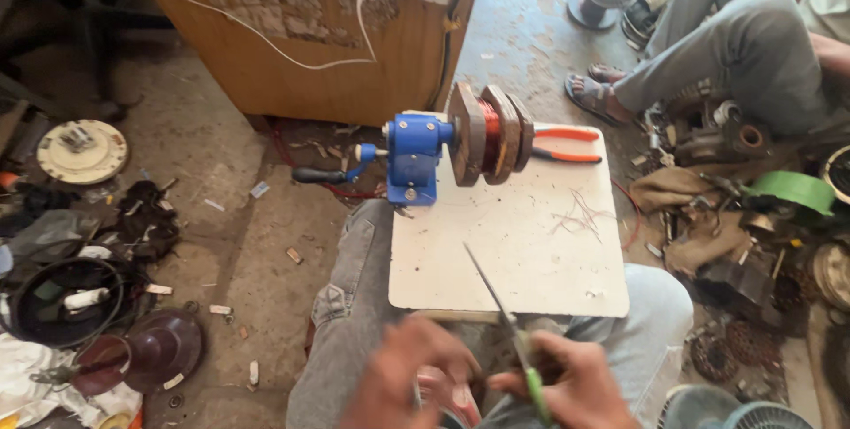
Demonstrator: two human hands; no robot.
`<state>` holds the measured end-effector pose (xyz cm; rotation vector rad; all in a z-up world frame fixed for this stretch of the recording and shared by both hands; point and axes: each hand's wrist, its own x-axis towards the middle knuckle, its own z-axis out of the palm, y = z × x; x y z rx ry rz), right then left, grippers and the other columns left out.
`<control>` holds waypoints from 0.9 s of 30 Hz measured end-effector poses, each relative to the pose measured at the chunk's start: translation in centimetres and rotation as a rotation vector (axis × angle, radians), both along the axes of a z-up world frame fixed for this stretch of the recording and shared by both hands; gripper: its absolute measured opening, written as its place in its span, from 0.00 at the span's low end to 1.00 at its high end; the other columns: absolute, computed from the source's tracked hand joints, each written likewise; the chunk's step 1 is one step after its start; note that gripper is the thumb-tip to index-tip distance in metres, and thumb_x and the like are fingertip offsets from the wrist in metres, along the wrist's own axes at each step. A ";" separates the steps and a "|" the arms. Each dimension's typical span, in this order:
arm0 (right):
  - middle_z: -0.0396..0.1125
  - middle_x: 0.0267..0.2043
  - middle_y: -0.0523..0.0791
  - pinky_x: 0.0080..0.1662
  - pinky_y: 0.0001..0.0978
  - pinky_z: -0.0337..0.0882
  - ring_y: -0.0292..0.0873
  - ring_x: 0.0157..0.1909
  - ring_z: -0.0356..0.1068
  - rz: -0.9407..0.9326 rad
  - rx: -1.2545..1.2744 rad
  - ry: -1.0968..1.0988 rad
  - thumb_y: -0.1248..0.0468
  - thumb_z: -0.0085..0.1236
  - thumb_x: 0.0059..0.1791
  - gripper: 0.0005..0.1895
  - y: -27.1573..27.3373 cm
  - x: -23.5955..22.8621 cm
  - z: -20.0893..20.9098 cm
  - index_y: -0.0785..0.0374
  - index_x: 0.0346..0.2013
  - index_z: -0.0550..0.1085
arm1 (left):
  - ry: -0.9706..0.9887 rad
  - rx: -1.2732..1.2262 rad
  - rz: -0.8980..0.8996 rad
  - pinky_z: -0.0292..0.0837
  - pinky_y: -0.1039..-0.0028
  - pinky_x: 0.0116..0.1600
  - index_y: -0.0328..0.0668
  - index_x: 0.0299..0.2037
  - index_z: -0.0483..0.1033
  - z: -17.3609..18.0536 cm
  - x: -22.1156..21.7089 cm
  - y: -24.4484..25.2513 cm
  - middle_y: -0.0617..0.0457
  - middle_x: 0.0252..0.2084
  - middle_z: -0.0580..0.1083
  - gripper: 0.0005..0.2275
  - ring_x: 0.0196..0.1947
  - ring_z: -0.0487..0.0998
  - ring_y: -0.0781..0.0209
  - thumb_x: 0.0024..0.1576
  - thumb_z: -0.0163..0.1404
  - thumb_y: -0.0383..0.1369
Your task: The person operates a manual wire winding machine to wrap copper wire around a motor stator core. They use a hand crank to rotate the core and a pair of pliers to adjust the wire tension and position. The person then removes the wound stator from the machine and inspects the copper coil.
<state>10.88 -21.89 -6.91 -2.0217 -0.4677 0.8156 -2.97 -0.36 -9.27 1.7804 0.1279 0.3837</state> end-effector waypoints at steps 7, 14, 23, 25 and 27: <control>0.74 0.32 0.50 0.39 0.51 0.69 0.57 0.39 0.73 0.110 -0.724 -0.475 0.49 0.70 0.40 0.20 0.9 3.2 5.9 0.58 0.35 0.75 | 0.647 -0.774 -0.029 0.73 0.64 0.53 0.43 0.61 0.70 -13.4 -1.2 0.4 0.35 0.47 0.77 0.18 0.45 0.78 0.50 0.65 0.41 0.39; 0.70 0.37 0.50 0.41 0.51 0.70 0.57 0.42 0.72 0.336 -0.529 -0.697 0.66 0.60 0.42 0.13 5.0 4.1 5.8 0.60 0.40 0.72 | 0.783 -0.148 -0.116 0.72 0.64 0.56 0.42 0.58 0.72 -12.9 -6.1 9.2 0.39 0.51 0.77 0.16 0.51 0.78 0.50 0.61 0.45 0.33; 0.72 0.46 0.53 0.49 0.45 0.72 0.58 0.46 0.73 0.325 -0.094 -0.617 0.72 0.59 0.41 0.22 3.7 5.2 6.3 0.65 0.50 0.74 | 0.666 0.561 -0.253 0.72 0.64 0.61 0.41 0.55 0.75 2.1 -5.6 18.6 0.44 0.55 0.77 0.16 0.58 0.77 0.51 0.55 0.49 0.25; 0.73 0.47 0.52 0.51 0.42 0.72 0.57 0.48 0.74 0.270 -0.057 -0.576 0.68 0.62 0.44 0.20 3.4 6.8 6.1 0.64 0.50 0.74 | 0.383 0.612 -0.162 0.71 0.64 0.62 0.41 0.54 0.76 6.0 -2.3 17.7 0.45 0.56 0.77 0.16 0.59 0.77 0.51 0.54 0.50 0.23; 0.73 0.47 0.53 0.51 0.41 0.72 0.57 0.50 0.74 0.175 0.016 -0.654 0.65 0.65 0.44 0.20 3.1 9.3 5.8 0.65 0.50 0.74 | 0.091 0.612 -0.068 0.71 0.64 0.62 0.41 0.53 0.76 9.5 1.6 16.0 0.46 0.58 0.77 0.17 0.61 0.77 0.51 0.53 0.51 0.21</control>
